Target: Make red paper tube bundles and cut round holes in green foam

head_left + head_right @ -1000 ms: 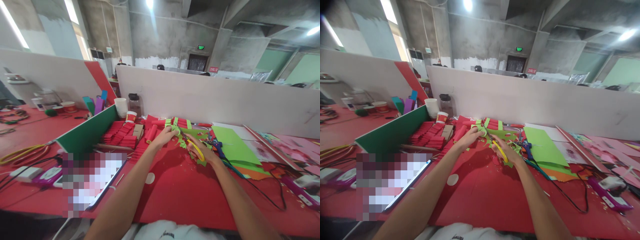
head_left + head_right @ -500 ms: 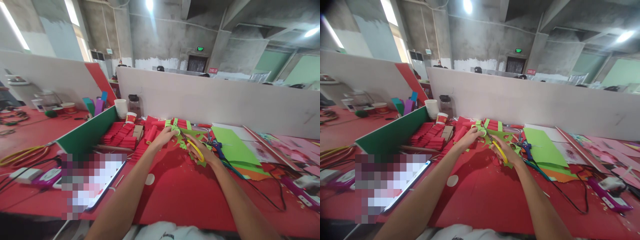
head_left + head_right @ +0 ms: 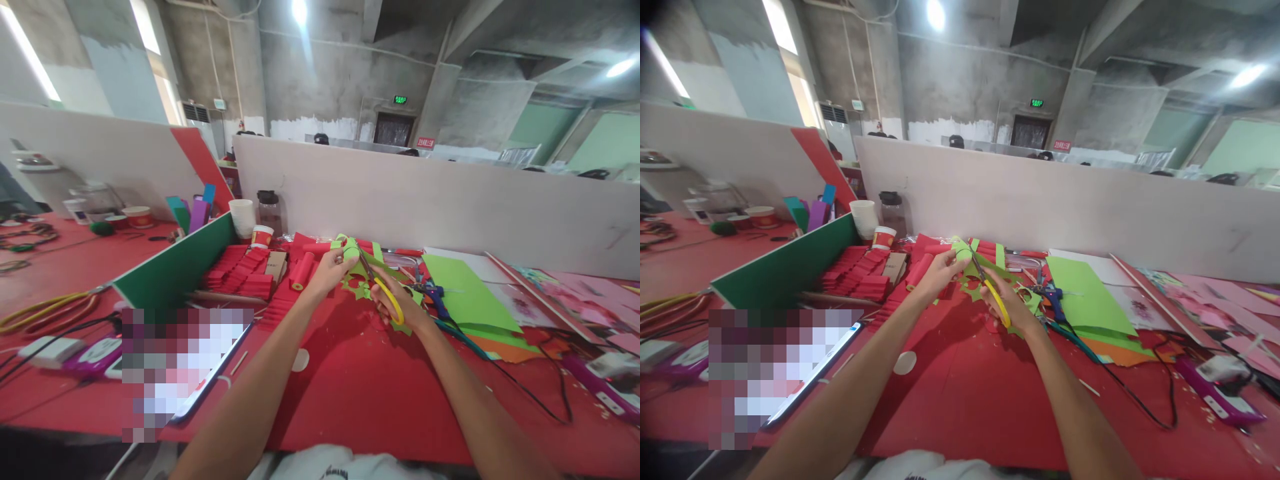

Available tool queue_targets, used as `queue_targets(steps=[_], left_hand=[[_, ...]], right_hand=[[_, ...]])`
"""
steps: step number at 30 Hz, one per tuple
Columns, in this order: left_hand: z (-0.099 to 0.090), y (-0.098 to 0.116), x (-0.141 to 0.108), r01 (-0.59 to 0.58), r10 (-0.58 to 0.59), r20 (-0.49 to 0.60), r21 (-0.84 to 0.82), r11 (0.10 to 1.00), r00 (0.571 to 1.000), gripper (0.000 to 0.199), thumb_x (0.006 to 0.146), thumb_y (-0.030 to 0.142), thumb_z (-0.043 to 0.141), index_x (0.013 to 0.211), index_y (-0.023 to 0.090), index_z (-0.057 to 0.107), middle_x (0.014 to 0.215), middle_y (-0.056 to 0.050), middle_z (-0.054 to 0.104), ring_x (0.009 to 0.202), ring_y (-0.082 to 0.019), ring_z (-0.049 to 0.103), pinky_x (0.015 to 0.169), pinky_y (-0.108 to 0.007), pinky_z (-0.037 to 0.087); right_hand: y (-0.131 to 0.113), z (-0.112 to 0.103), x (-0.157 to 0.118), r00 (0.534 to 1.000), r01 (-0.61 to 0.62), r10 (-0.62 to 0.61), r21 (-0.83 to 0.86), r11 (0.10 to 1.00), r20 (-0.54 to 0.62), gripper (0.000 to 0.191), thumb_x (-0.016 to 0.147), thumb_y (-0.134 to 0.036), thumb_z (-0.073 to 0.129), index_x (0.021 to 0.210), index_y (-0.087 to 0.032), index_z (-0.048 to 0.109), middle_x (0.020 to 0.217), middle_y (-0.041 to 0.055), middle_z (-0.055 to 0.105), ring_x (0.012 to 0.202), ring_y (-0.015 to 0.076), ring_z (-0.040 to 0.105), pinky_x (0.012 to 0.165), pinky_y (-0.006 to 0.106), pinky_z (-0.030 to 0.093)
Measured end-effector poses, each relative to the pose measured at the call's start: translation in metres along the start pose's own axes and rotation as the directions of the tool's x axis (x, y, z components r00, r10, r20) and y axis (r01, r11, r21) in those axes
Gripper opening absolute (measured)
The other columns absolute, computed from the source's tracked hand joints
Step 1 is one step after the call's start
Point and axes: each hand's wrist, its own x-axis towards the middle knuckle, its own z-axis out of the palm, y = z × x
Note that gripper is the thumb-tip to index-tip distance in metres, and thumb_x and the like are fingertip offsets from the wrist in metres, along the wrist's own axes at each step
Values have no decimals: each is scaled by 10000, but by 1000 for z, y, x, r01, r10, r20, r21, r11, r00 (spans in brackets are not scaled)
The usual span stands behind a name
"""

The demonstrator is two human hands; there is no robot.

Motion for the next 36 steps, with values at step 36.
queue_targets(steps=[36], left_hand=[[4,2,0,-15,15,8,-19,1000,1000,187,804,319,577,706,185,491,581,47,419,507,-90,417,493,-213,341]], right_hand=[[1,11,-1,996,68,-71,-71,995,-49,766,850,-618,592,1489,-289,328,636,-63,386,421,66,286,364,183,313]])
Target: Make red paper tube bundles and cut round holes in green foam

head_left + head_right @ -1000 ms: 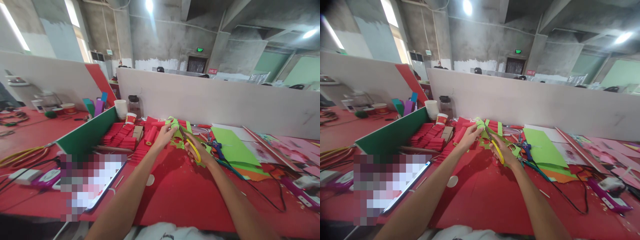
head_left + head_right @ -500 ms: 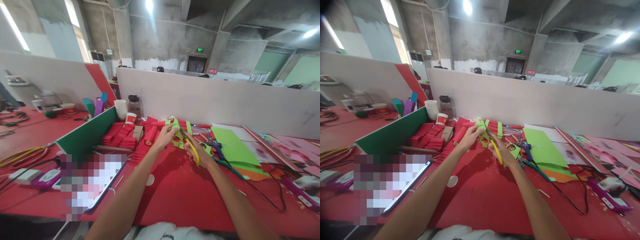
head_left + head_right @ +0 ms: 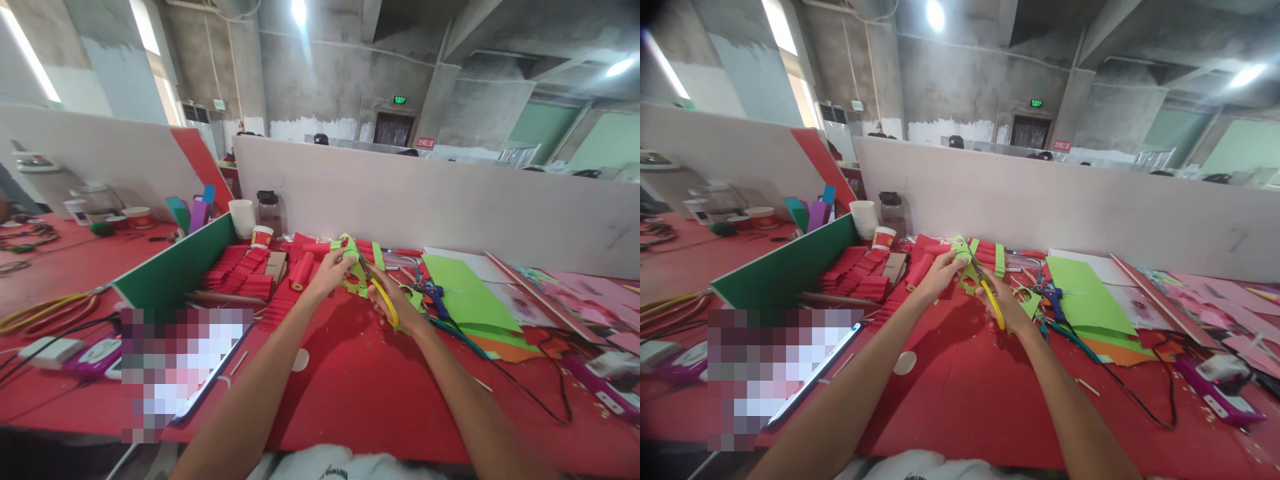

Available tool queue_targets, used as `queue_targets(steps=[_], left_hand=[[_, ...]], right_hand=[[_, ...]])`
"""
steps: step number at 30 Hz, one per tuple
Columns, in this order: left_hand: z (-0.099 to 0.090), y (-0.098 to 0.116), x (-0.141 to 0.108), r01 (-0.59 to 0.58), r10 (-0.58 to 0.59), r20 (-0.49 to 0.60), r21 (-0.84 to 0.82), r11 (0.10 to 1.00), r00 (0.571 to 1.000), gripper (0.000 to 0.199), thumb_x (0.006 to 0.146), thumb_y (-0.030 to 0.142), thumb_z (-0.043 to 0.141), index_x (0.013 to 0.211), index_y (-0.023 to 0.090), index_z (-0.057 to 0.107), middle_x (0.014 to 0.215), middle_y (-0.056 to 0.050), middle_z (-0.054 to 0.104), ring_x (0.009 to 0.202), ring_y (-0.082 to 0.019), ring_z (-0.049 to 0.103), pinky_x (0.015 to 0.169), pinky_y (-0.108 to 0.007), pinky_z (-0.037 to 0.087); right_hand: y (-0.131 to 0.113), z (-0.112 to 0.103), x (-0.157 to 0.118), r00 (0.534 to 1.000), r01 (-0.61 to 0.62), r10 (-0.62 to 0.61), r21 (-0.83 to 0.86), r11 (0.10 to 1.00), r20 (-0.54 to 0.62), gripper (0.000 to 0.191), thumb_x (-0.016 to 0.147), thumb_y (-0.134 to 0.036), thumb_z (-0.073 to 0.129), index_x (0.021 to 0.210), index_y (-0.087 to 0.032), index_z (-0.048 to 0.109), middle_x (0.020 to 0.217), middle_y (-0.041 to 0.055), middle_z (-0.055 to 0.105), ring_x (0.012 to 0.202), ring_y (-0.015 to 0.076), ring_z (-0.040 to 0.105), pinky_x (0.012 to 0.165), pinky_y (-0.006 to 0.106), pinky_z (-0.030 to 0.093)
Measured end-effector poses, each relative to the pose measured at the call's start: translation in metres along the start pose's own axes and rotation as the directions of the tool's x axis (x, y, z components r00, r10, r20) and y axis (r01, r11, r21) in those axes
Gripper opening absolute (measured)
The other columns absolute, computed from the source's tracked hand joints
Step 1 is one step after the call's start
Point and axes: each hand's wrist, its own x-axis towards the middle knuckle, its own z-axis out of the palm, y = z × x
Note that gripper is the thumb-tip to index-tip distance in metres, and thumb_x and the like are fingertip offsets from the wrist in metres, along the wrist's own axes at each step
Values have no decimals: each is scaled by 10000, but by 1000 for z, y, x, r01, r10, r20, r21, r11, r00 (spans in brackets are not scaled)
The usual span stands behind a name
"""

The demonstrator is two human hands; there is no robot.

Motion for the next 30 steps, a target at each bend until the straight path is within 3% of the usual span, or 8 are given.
queue_targets(steps=[13,22,30], left_hand=[[-3,3,-2,62,-61,76,-11,998,995,187,799,332,583,717,179,513,589,37,447,525,-98,425,508,-220,329],[-6,0,0,66,-65,99,-10,998,993,190,808,337,584,729,174,524,599,38,462,542,-101,446,529,-219,363],[-6,0,0,65,-62,100,-26,998,993,145,794,309,573,750,176,536,611,29,483,551,-110,474,516,-216,362]], right_hand=[[3,-12,1,999,-7,9,-74,997,35,771,835,-615,613,1489,-316,334,716,-34,458,451,73,326,384,192,338],[-5,-10,-1,999,-28,29,-31,999,42,755,847,-572,622,1494,-314,331,644,-61,396,403,59,285,343,188,323],[-4,-13,-2,996,-63,63,-12,998,67,786,841,-565,631,1512,-322,302,594,-68,399,377,73,303,333,228,406]])
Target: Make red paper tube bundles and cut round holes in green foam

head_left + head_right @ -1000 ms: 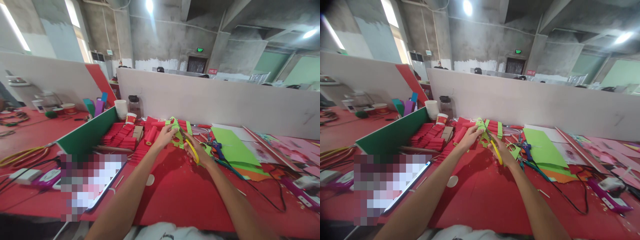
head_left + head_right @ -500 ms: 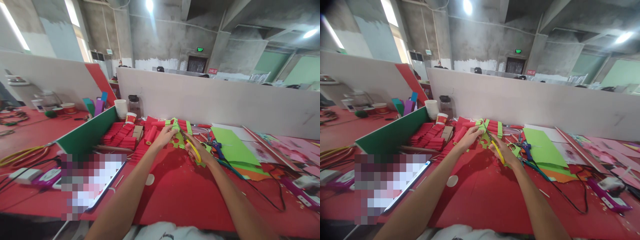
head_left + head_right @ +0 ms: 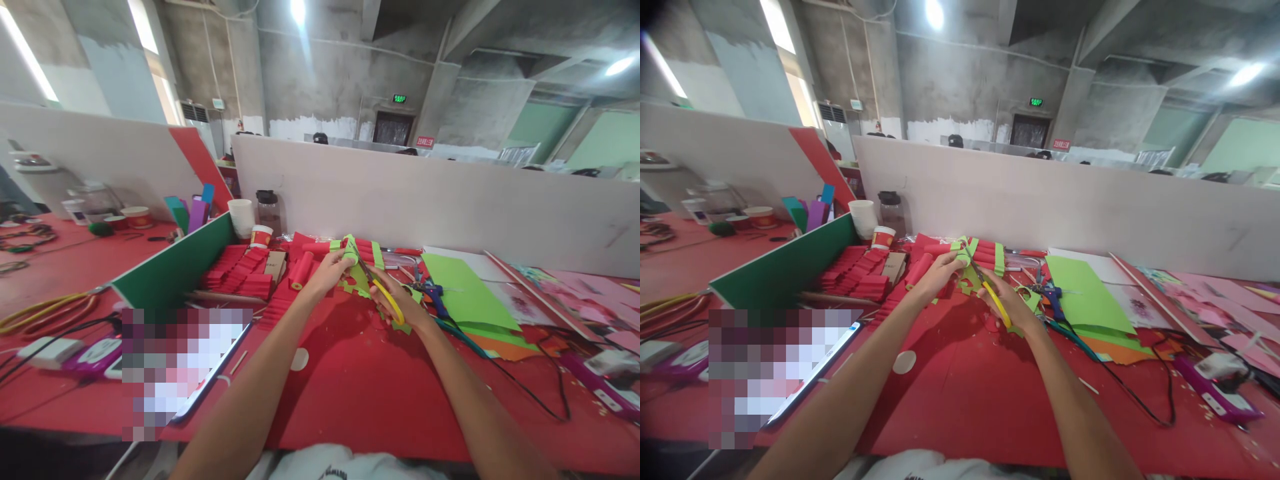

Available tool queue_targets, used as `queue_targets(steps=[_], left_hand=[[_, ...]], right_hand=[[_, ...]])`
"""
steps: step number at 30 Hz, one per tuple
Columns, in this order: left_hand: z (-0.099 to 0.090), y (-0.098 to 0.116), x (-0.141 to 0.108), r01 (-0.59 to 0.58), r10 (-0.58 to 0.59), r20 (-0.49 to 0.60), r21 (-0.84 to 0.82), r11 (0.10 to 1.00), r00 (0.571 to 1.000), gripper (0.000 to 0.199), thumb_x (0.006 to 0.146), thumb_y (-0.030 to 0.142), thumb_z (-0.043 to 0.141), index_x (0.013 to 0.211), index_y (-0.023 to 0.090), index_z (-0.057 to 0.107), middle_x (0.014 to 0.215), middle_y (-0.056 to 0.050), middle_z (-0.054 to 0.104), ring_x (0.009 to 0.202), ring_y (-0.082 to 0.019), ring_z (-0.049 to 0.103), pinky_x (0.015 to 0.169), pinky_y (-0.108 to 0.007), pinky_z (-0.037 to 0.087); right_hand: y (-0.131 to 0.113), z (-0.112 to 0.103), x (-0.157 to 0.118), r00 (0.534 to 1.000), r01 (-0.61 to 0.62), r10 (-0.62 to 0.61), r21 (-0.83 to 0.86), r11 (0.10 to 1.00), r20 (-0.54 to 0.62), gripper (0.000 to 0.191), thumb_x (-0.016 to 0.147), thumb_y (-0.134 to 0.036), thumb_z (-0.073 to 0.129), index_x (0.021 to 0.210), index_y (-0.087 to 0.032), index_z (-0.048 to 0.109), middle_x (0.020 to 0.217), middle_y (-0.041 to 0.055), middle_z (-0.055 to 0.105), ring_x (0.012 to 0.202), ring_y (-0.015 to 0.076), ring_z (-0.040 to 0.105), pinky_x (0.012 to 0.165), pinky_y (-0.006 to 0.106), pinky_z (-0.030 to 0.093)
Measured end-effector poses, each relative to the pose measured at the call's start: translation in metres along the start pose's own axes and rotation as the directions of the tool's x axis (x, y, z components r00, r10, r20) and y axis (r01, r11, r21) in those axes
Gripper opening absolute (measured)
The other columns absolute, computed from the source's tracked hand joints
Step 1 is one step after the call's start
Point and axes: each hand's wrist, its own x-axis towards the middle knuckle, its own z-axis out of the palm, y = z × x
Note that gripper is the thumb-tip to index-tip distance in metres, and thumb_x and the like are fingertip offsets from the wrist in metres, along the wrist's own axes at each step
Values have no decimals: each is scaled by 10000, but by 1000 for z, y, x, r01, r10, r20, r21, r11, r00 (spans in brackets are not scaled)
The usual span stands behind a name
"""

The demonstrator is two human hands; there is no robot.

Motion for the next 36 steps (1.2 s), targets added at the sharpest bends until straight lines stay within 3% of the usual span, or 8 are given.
queue_targets(steps=[6,19,25,36], left_hand=[[2,3,-1,11,-13,-65,-28,1000,998,133,776,301,588,761,191,515,624,31,483,537,-107,476,497,-212,377],[2,-4,3,-92,89,-68,-43,995,994,217,830,347,573,738,202,441,596,59,411,504,-88,434,491,-208,358],[5,-3,1,-70,67,-70,-38,997,995,235,825,352,582,730,204,426,597,62,404,503,-85,429,496,-206,360],[11,1,0,-78,72,-77,-85,993,994,235,800,348,605,741,200,432,609,69,391,497,-71,400,481,-196,344]], right_hand=[[3,-1,2,1000,10,-10,15,1000,19,791,843,-559,631,1514,-306,296,573,-81,385,371,75,313,332,226,423],[7,3,2,999,28,-28,-7,1000,-42,801,844,-602,602,1519,-316,279,658,-69,439,391,65,355,334,195,398],[7,8,3,999,50,-49,22,999,-13,803,847,-634,582,1519,-337,258,688,-74,418,408,50,301,353,174,349],[8,11,3,995,83,-83,12,996,-58,766,852,-655,565,1501,-350,294,763,-39,458,463,58,326,403,179,376]])
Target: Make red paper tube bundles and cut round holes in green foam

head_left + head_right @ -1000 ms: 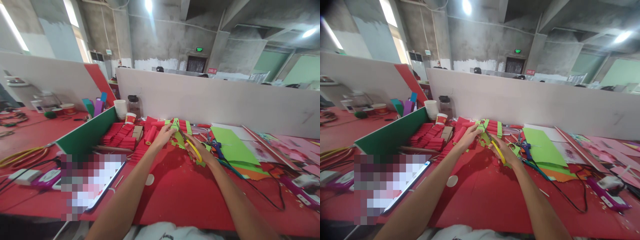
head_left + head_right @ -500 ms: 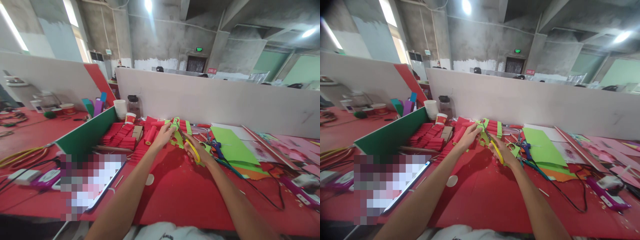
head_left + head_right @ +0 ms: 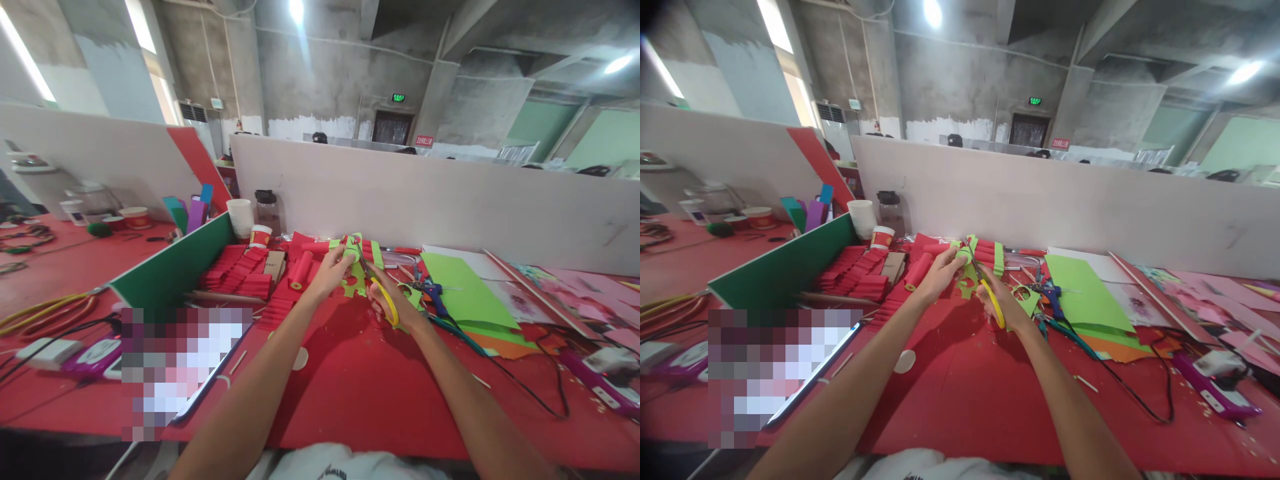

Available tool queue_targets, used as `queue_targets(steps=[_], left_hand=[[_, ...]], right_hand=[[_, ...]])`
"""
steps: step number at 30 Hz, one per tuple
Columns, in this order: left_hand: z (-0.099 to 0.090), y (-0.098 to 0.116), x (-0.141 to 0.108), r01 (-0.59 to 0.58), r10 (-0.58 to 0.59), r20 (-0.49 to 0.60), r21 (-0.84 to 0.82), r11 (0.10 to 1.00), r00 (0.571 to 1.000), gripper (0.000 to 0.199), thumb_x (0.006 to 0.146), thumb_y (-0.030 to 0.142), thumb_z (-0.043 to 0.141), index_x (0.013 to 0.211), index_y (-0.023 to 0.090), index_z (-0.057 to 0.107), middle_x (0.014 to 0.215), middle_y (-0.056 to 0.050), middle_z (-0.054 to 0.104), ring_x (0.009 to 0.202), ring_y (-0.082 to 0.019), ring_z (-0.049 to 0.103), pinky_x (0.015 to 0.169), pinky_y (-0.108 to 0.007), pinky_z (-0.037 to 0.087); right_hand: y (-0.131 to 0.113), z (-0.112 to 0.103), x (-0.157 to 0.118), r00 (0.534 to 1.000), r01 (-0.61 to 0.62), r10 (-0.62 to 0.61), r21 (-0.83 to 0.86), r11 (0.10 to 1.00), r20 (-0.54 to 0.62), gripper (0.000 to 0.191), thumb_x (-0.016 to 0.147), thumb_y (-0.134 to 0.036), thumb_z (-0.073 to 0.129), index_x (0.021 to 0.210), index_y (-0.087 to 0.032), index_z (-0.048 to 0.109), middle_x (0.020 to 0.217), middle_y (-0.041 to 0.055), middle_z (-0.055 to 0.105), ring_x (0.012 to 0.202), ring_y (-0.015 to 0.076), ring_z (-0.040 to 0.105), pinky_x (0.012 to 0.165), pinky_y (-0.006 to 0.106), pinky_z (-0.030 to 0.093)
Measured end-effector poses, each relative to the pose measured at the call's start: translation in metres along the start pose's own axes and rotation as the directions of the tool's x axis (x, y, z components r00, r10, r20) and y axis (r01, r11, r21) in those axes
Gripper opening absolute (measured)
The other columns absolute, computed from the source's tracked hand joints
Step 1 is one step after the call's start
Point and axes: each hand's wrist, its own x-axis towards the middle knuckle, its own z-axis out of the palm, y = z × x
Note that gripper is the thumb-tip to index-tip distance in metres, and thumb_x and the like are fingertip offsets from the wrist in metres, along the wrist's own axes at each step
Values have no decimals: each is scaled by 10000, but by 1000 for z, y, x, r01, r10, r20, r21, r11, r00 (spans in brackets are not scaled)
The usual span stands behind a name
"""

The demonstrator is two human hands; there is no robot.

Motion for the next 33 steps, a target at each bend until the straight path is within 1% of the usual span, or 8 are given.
queue_targets(steps=[5,10,13,16,19,22,29,33], left_hand=[[1,2,-2,7,-7,-11,2,1000,1000,230,805,334,595,726,198,427,611,66,393,498,-68,394,485,-195,346],[1,5,-4,13,-13,-11,17,1000,1000,217,813,331,582,722,195,438,603,61,403,504,-73,406,499,-200,366],[0,4,-3,20,-19,-20,25,1000,1000,233,807,331,589,712,197,424,600,62,407,493,-71,406,486,-198,352],[-1,3,-2,18,-17,-21,35,999,1000,239,805,329,591,708,198,417,595,63,407,490,-70,405,485,-199,349],[-3,1,-1,11,-11,-2,50,999,1000,224,811,334,580,716,198,430,586,63,406,499,-78,422,496,-202,356],[-5,0,0,18,-19,14,60,998,1000,217,810,338,576,721,200,434,577,66,401,498,-81,417,497,-205,355],[-9,1,-1,31,-39,91,82,996,995,215,825,354,579,750,192,459,619,57,430,548,-85,436,545,-206,389],[-10,2,-2,37,-52,116,123,992,992,205,842,355,566,765,189,476,623,51,448,562,-88,453,555,-203,392]], right_hand=[[-1,1,-1,999,-28,28,4,1000,-22,756,854,-617,589,1500,-351,300,724,-54,441,449,60,295,386,183,360],[-2,1,-1,999,-10,9,-12,1000,-31,799,848,-615,594,1517,-309,282,647,-73,393,417,63,308,370,182,351],[-3,1,0,1000,-11,10,-37,999,-25,815,848,-628,585,1522,-289,278,645,-67,405,394,64,337,356,190,353],[-4,0,1,1000,-4,3,-45,999,-7,809,858,-640,558,1525,-281,274,629,-69,397,375,62,315,348,199,354],[-4,-2,1,1000,-4,4,-58,998,4,797,858,-630,570,1519,-288,285,633,-72,390,386,54,290,350,188,333],[-3,-6,1,1000,-22,23,-70,997,16,791,852,-624,588,1512,-306,290,670,-65,403,416,52,300,358,173,318],[1,-16,-1,994,-8,16,-77,997,107,767,871,-666,522,1513,-320,284,736,-45,425,448,61,341,393,200,394],[2,-18,-1,993,-26,32,-55,998,117,769,873,-678,504,1517,-328,271,743,-40,427,457,65,334,407,208,389]])
